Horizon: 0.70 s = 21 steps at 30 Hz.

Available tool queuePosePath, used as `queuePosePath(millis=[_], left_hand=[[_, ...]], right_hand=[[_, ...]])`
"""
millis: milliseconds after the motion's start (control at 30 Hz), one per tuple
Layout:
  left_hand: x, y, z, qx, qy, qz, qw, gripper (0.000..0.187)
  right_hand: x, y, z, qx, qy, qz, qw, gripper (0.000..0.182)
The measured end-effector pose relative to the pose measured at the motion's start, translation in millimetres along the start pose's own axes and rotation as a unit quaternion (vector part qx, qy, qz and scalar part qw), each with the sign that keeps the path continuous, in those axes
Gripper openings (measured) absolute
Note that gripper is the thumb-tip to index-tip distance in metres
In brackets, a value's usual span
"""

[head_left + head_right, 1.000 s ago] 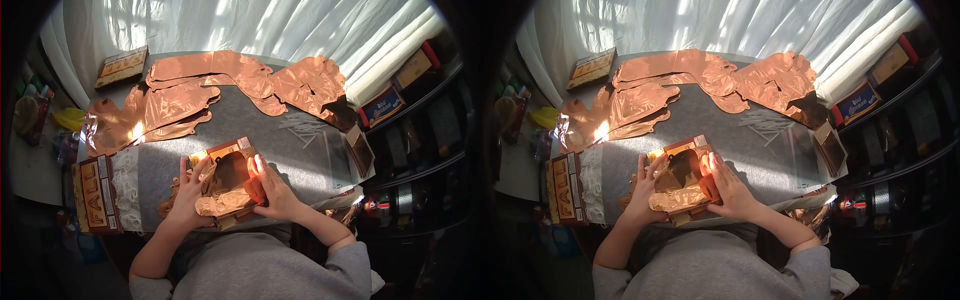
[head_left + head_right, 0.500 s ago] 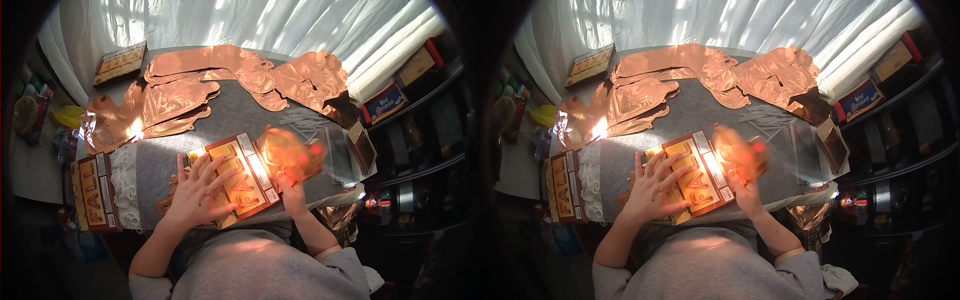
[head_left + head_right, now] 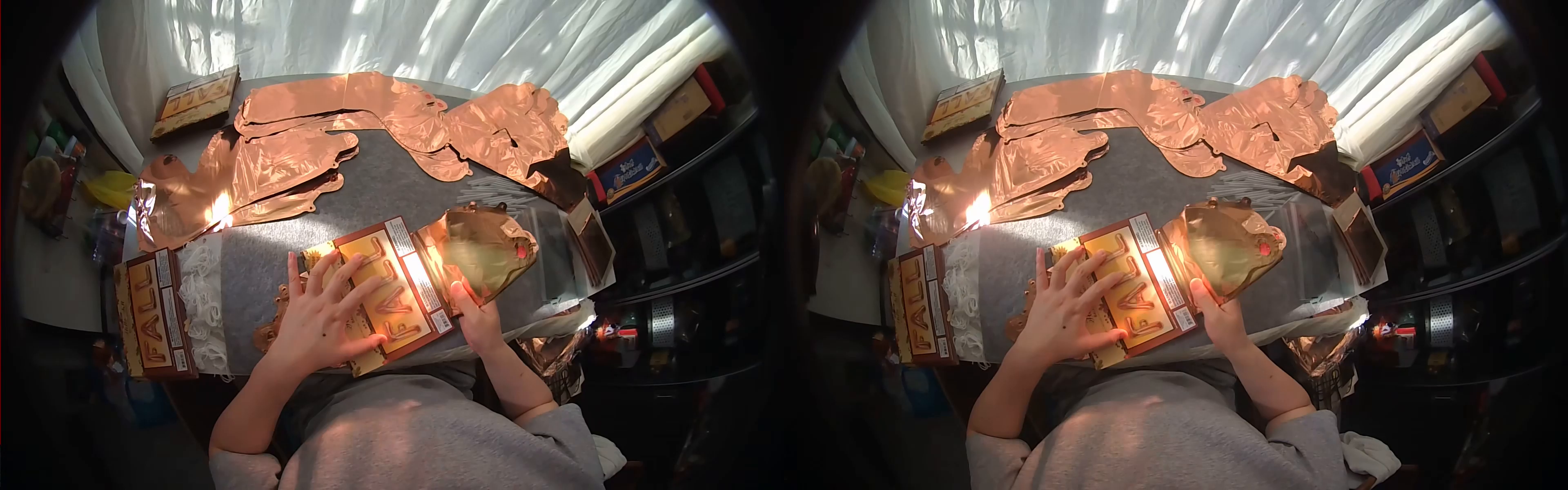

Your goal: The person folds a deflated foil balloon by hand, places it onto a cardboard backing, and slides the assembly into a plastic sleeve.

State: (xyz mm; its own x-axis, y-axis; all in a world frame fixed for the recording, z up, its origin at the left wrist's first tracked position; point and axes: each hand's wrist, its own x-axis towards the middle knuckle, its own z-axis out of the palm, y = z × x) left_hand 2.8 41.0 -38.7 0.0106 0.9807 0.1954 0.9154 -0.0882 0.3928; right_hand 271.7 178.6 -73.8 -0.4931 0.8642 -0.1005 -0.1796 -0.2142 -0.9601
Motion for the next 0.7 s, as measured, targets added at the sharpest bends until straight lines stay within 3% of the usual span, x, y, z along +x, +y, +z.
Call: queuePosePath(millis=[67, 100, 167, 200, 233, 267, 367, 600, 700], left_hand=[[0, 0, 0, -0.001, -0.005, 0.0, 1.0, 0.085], [0, 0, 0, 0.007, 0.003, 0.004, 1.0, 0.088], [-1, -2, 2, 0.015, 0.01, 0.008, 1.0, 0.09], [-3, -7, 4, 0.002, -0.003, 0.004, 1.0, 0.09], [-5, -9, 6, -0.012, -0.016, 0.0, 1.0, 0.09], [-4, -9, 5, -0.017, -0.003, 0.007, 1.0, 0.087], [-4, -7, 2, -0.028, 0.014, 0.009, 0.999, 0.079], [-5, -9, -2, -0.048, 0.0, 0.012, 0.999, 0.086], [-6, -11, -1, -0.045, -0.004, 0.023, 0.999, 0.095]], right_hand=[[-1, 0, 4, -0.24, -0.104, -0.123, 0.957, 0.039], [-3, 0, 10, -0.24, -0.104, -0.123, 0.957, 0.039], [-10, -5, 29, -0.309, -0.193, -0.164, 0.917, 0.051], [-8, -19, 42, -0.482, -0.212, -0.22, 0.821, 0.059], [-5, -29, 51, -0.634, -0.223, -0.266, 0.691, 0.067], [-3, -23, 51, -0.634, -0.231, -0.274, 0.685, 0.076], [1, -27, 52, -0.623, -0.256, -0.271, 0.688, 0.075], [5, -32, 48, -0.629, -0.288, -0.279, 0.666, 0.077], [5, -44, 51, -0.644, -0.315, -0.258, 0.648, 0.069]])
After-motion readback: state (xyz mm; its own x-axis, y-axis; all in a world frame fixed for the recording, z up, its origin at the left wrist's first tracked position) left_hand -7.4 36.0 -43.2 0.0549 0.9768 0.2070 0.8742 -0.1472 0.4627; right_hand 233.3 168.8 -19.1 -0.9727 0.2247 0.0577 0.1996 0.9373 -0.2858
